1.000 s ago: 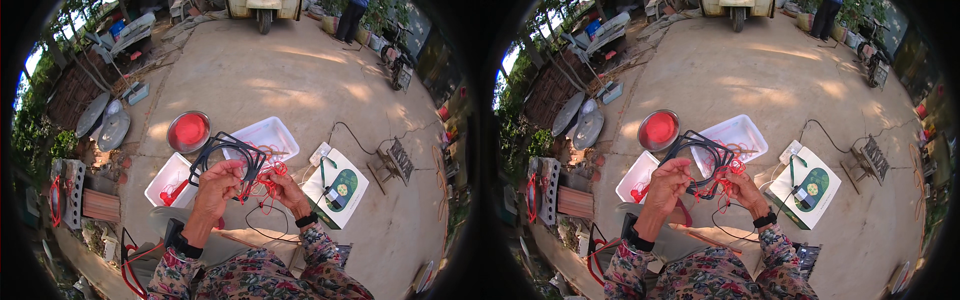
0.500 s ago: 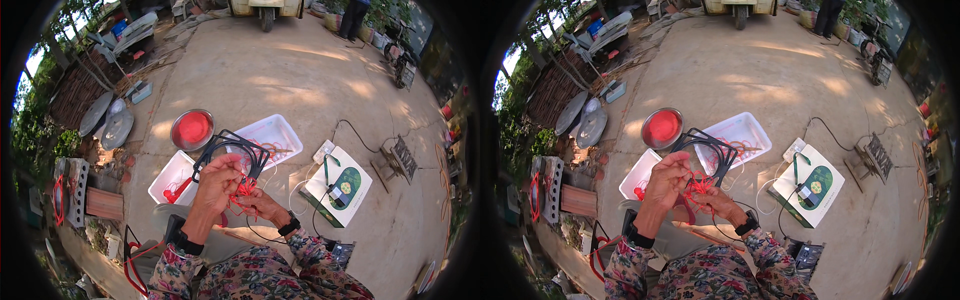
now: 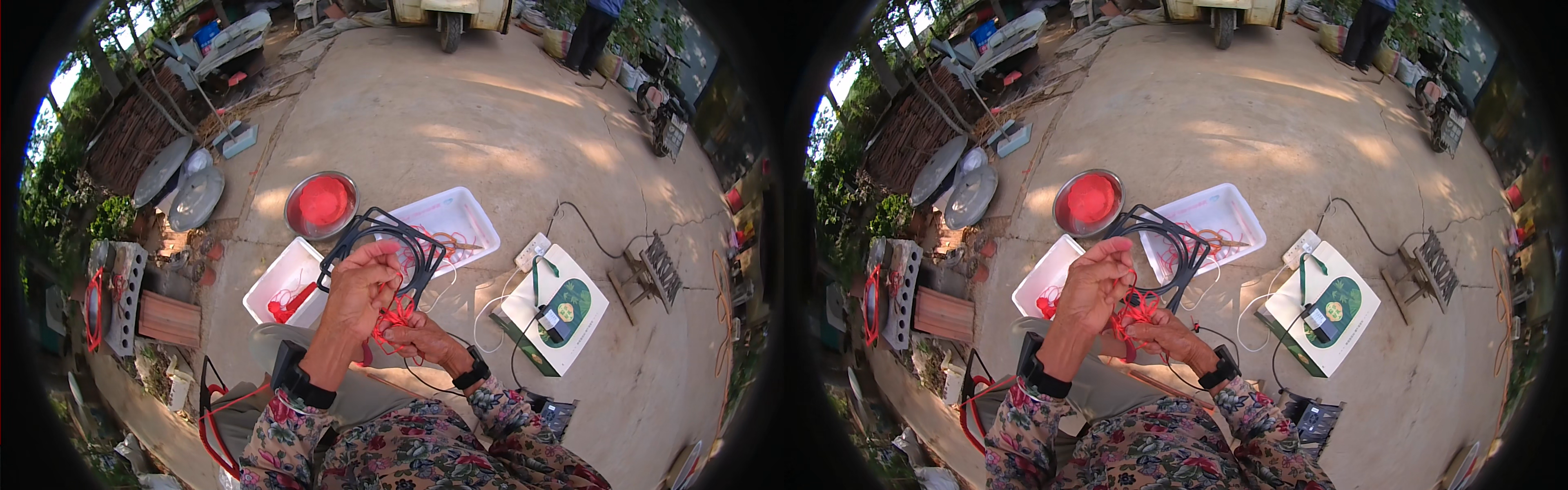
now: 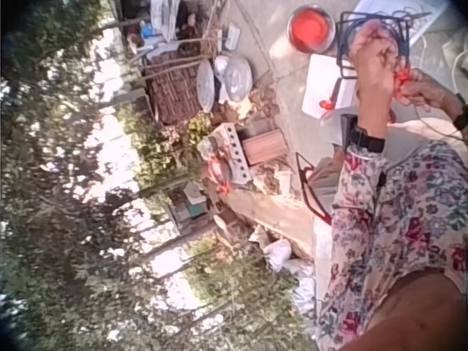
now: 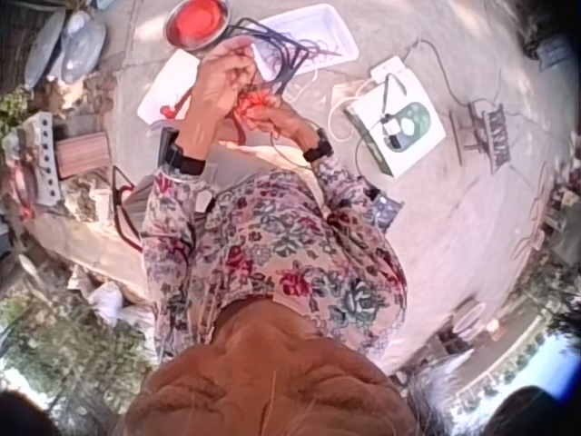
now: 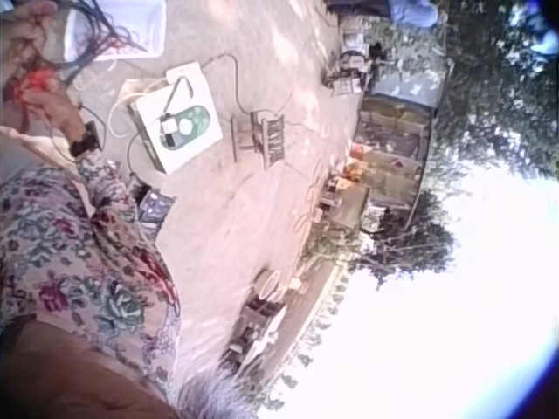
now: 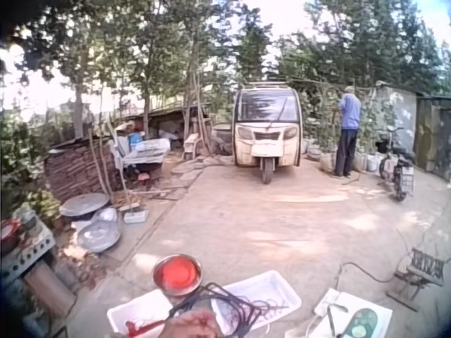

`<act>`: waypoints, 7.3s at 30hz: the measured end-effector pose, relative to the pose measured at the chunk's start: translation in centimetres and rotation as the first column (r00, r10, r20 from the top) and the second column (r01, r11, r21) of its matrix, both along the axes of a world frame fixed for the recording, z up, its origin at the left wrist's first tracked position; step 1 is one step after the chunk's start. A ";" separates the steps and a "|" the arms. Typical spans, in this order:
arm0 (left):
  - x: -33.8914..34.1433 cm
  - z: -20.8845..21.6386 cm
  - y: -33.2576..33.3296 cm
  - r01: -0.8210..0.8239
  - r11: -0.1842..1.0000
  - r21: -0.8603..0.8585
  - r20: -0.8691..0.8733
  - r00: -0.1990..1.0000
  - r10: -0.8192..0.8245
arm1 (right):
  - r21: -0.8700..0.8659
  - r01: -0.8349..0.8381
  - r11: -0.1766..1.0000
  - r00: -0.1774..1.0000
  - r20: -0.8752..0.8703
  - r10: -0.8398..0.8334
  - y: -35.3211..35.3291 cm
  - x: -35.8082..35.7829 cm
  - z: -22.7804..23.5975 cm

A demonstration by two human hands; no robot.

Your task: Tying red wire or cord around plastic frames, likely for furniture assembly.

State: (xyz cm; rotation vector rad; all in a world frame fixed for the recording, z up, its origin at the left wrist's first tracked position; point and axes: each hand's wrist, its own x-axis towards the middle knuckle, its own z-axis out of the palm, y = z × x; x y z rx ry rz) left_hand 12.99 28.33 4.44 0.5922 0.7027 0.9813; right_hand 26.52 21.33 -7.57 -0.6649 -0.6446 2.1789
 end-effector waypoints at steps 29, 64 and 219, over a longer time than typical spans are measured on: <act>0.4 -2.7 -0.8 -0.064 0.998 0.017 -0.122 0.990 0.066 | -0.006 0.419 0.908 0.901 0.125 -0.415 -0.7 4.4 4.0; -28.2 1.5 -15.0 -0.578 0.771 0.265 -0.558 0.561 0.612 | 0.290 0.552 0.782 0.779 0.154 -0.607 4.4 9.8 7.7; -13.5 -7.4 -28.1 -0.765 0.643 0.025 -0.313 0.605 0.732 | 0.572 -0.789 -0.223 0.589 0.808 -0.012 -6.6 -18.8 8.6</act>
